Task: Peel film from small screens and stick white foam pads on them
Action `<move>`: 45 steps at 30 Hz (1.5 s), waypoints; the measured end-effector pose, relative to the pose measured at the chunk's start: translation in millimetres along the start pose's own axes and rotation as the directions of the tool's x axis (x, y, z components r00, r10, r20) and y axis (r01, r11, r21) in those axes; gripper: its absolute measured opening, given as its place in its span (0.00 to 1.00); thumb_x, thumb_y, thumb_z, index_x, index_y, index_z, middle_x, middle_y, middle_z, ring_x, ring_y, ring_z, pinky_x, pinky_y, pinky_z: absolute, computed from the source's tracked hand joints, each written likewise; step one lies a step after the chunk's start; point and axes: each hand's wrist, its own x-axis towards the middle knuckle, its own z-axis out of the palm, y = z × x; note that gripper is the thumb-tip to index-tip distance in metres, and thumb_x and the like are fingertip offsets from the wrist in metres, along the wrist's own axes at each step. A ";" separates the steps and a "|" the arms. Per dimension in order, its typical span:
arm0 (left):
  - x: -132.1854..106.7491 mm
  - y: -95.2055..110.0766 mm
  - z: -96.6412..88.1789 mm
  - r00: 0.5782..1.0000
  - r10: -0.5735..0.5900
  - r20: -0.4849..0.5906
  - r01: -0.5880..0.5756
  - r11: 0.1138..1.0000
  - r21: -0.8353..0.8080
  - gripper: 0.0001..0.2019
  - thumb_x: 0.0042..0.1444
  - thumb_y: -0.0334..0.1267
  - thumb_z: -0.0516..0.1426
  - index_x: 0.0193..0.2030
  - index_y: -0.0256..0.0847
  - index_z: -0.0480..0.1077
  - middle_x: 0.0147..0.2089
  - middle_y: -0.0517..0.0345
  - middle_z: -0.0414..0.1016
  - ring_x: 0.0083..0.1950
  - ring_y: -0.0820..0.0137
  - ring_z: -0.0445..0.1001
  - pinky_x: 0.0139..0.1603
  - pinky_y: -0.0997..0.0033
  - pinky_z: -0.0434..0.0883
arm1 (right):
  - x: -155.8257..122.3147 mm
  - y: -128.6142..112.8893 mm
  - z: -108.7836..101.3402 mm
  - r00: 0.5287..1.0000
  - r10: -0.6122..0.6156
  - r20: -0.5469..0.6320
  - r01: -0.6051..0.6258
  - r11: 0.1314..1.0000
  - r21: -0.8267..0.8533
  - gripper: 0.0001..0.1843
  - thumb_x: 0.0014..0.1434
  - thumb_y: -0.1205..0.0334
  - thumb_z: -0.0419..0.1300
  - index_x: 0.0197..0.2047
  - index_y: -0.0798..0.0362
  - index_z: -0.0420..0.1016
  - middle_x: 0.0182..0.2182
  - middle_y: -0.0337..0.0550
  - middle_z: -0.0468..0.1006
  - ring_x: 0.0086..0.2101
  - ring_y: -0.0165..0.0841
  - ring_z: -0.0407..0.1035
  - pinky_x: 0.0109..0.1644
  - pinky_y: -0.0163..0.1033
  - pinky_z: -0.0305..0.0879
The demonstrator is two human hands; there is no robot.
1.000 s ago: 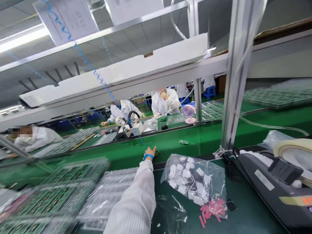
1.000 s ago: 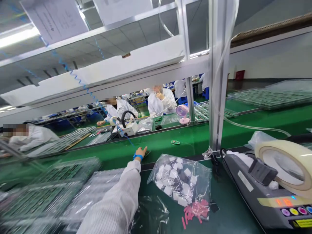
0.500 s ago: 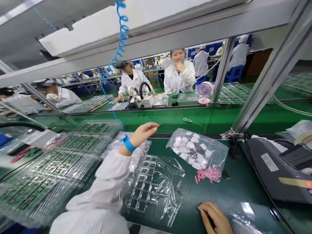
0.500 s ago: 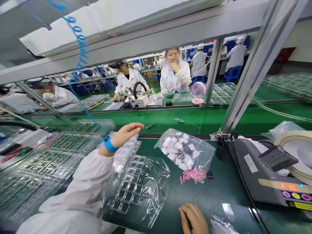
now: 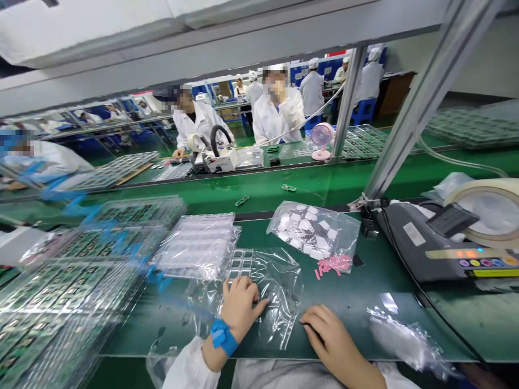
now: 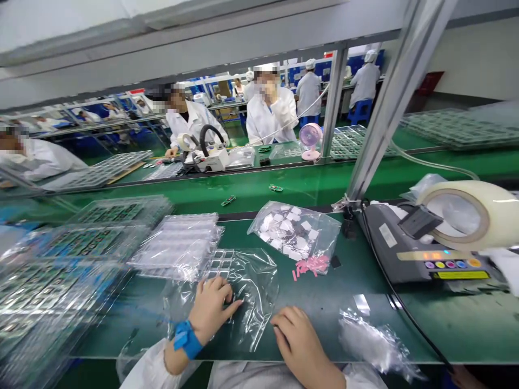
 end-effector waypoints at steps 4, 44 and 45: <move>1.7 2.4 6.4 1.000 -0.015 0.014 0.012 0.989 0.147 0.08 0.50 0.37 0.54 0.24 0.40 0.71 0.41 0.47 0.71 0.53 0.49 0.64 0.60 0.37 0.42 | 13.8 -11.7 3.0 0.998 -0.036 0.059 0.038 0.998 -0.045 0.13 0.58 0.71 0.53 0.46 0.50 0.66 0.48 0.42 0.69 0.46 0.35 0.61 0.50 0.41 0.61; 25.0 113.9 44.4 0.584 0.610 0.536 0.470 0.284 -0.836 0.24 0.40 0.49 0.65 0.34 0.40 0.58 0.17 0.63 0.74 0.15 0.75 0.69 0.16 0.81 0.58 | -15.9 7.0 -69.6 0.965 0.262 0.019 -0.160 0.529 0.834 0.19 0.56 0.45 0.58 0.28 0.51 0.79 0.29 0.40 0.66 0.34 0.31 0.66 0.38 0.35 0.61; 25.3 115.8 42.4 0.589 0.608 0.532 0.466 0.282 -0.839 0.23 0.41 0.47 0.65 0.34 0.39 0.58 0.17 0.63 0.74 0.15 0.75 0.69 0.16 0.81 0.56 | -15.0 8.2 -68.2 0.963 0.271 0.003 -0.148 0.518 0.842 0.19 0.56 0.45 0.58 0.28 0.52 0.79 0.28 0.40 0.67 0.33 0.31 0.66 0.37 0.35 0.62</move>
